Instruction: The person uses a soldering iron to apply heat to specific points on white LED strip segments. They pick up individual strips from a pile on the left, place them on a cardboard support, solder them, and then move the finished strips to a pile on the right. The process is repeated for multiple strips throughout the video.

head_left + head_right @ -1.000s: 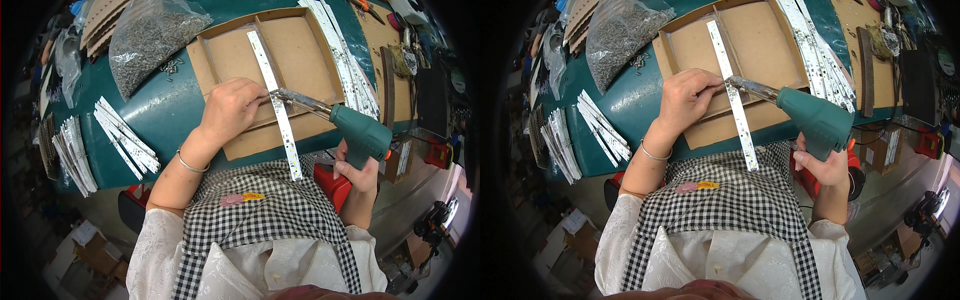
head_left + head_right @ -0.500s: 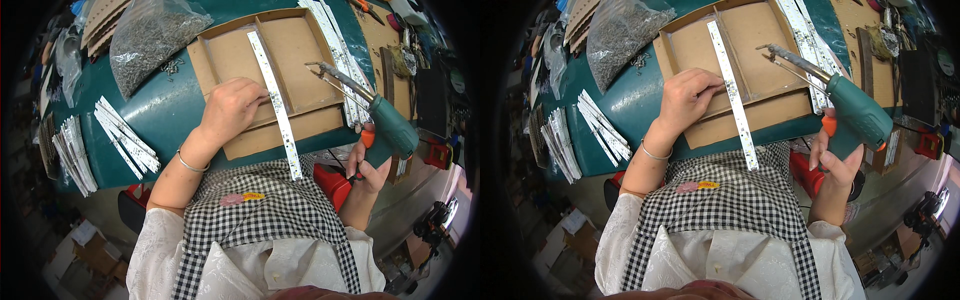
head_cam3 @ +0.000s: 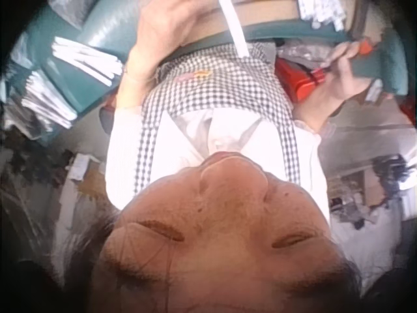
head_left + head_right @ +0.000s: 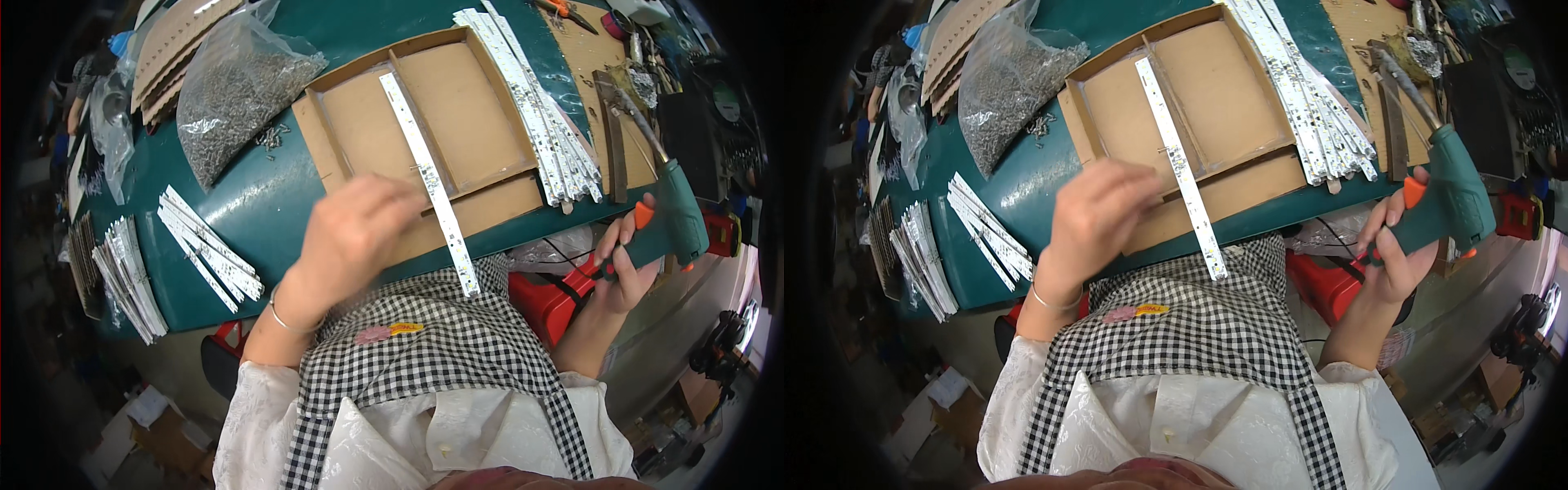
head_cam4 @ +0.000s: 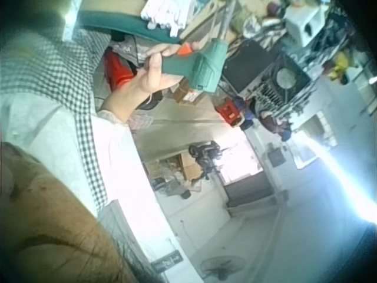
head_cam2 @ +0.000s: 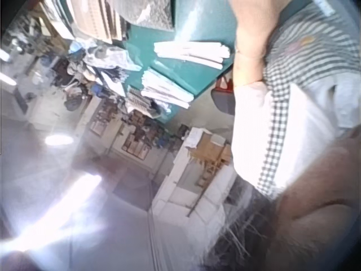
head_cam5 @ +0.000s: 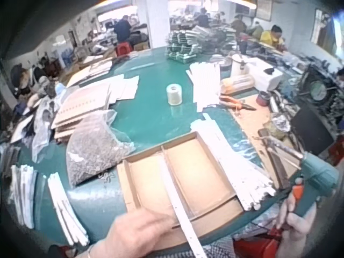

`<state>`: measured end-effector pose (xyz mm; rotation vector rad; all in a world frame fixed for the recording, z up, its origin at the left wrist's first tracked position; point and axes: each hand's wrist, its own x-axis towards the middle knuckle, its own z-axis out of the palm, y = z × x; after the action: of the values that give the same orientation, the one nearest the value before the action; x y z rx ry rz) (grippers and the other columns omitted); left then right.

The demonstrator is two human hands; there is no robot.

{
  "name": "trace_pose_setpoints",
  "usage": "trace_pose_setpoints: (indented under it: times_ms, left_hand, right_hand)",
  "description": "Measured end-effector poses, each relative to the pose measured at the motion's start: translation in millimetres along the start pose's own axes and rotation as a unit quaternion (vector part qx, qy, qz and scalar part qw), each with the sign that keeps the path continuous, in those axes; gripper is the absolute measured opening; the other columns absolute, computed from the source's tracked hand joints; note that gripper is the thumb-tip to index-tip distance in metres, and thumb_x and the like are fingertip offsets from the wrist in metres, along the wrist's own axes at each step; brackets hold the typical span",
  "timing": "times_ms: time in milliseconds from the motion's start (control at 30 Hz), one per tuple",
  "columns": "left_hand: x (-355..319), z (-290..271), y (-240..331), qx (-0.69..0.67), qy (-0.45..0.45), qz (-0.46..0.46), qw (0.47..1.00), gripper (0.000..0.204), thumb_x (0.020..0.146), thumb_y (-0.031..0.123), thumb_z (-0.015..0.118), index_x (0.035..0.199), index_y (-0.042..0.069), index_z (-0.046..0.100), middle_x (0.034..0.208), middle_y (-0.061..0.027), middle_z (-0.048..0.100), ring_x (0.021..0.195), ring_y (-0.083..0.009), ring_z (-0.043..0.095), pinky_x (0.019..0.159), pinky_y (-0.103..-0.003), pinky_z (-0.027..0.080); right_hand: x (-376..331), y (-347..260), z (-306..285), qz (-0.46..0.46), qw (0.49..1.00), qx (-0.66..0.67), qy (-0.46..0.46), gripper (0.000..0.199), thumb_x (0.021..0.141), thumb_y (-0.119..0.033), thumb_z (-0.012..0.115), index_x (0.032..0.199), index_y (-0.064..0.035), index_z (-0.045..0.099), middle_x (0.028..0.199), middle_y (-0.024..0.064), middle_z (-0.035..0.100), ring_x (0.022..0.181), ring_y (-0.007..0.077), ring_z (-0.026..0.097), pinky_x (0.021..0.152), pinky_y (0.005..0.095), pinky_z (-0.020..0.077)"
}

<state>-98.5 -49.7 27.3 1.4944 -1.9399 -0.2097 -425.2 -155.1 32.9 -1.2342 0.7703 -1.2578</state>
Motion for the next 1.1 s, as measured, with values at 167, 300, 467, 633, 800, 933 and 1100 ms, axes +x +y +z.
trace_pose_setpoints:
  times_ms: [167, 300, 467, 633, 800, 933, 1100]
  left_hand:
    - [10.5, 10.5, 27.8, -0.026, -0.126, 0.103, 0.986, 0.032, 0.074, 0.01, 0.067, 0.105, 0.005, 0.071, 0.109, -0.0067, 0.068, 0.091, -0.024, 0.062, 0.076, -0.035, 0.052]
    - [15.7, 16.8, 30.4, -0.002, -0.17, 0.143, 0.975, 0.032, 0.076, 0.013, 0.065, 0.106, 0.004, 0.071, 0.109, -0.005, 0.067, 0.092, -0.0213, 0.059, 0.079, -0.034, 0.049]
    - [5.5, -11.1, 43.5, 0.048, -0.154, 0.152, 0.975, 0.032, 0.074, 0.015, 0.065, 0.102, 0.001, 0.071, 0.102, -0.0063, 0.066, 0.088, -0.0205, 0.058, 0.078, -0.033, 0.049]
    - [-22.9, -69.6, 49.6, 0.13, -0.173, 0.089, 0.972, 0.033, 0.071, 0.015, 0.066, 0.101, 0.0, 0.07, 0.1, -0.0068, 0.065, 0.084, -0.0202, 0.057, 0.077, -0.032, 0.048]
    - [-69.7, -115.3, 35.0, 0.224, -0.156, -0.057, 0.96, 0.025, 0.072, 0.012, 0.066, 0.095, 0.003, 0.072, 0.103, -0.0061, 0.068, 0.083, -0.0197, 0.058, 0.076, -0.032, 0.048]
    - [-114.0, -140.2, 15.1, 0.29, -0.095, -0.174, 0.936, 0.022, 0.073, 0.007, 0.064, 0.091, 0.006, 0.076, 0.1, -0.0051, 0.071, 0.084, -0.021, 0.062, 0.076, -0.034, 0.052]
    - [-152.7, -145.8, -24.1, 0.281, -0.094, -0.238, 0.925, 0.024, 0.073, 0.0, 0.062, 0.09, 0.007, 0.078, 0.095, -0.0056, 0.074, 0.085, -0.0233, 0.064, 0.077, -0.036, 0.052]
  right_hand:
    - [12.8, 18.7, -10.4, -0.055, 0.984, -0.158, 0.054, 0.071, 0.077, 0.014, 0.069, 0.141, 0.0028, 0.04, 0.093, 0.0067, 0.05, 0.076, 0.0151, 0.058, 0.059, 0.0258, 0.0496]
    - [24.0, 43.2, -17.7, -0.073, 0.961, -0.252, 0.083, 0.038, 0.081, 0.007, 0.075, 0.113, 0.0021, 0.056, 0.092, 0.0036, 0.063, 0.078, 0.0107, 0.062, 0.069, 0.0254, 0.0515]
    - [43.7, 50.7, -4.2, -0.088, 0.88, -0.463, 0.048, 0.041, 0.079, -0.005, 0.081, 0.112, 0.002, 0.057, 0.086, 0.0062, 0.065, 0.074, 0.016, 0.063, 0.069, 0.0301, 0.0513]
    - [57.4, 56.6, 2.5, -0.136, 0.815, -0.562, 0.02, 0.047, 0.08, -0.015, 0.082, 0.116, 0.0017, 0.056, 0.086, 0.0084, 0.064, 0.077, 0.0227, 0.062, 0.074, 0.0363, 0.0501]
    - [69.1, 62.9, -6.7, -0.048, 0.838, -0.543, -0.02, 0.05, 0.083, -0.017, 0.079, 0.124, -0.0025, 0.055, 0.086, 0.0058, 0.063, 0.077, 0.0152, 0.059, 0.076, 0.032, 0.0485]
    - [73.7, 71.0, -13.7, -0.025, 0.87, -0.492, -0.021, 0.06, 0.084, -0.013, 0.078, 0.136, -0.0053, 0.048, 0.085, 0.0033, 0.061, 0.078, 0.0125, 0.059, 0.074, 0.0295, 0.0482]
    - [83.1, 64.4, -12.6, 0.031, 0.896, -0.442, -0.028, 0.055, 0.08, -0.003, 0.078, 0.127, -0.0025, 0.051, 0.088, 0.0029, 0.059, 0.08, 0.0128, 0.059, 0.074, 0.0282, 0.0476]
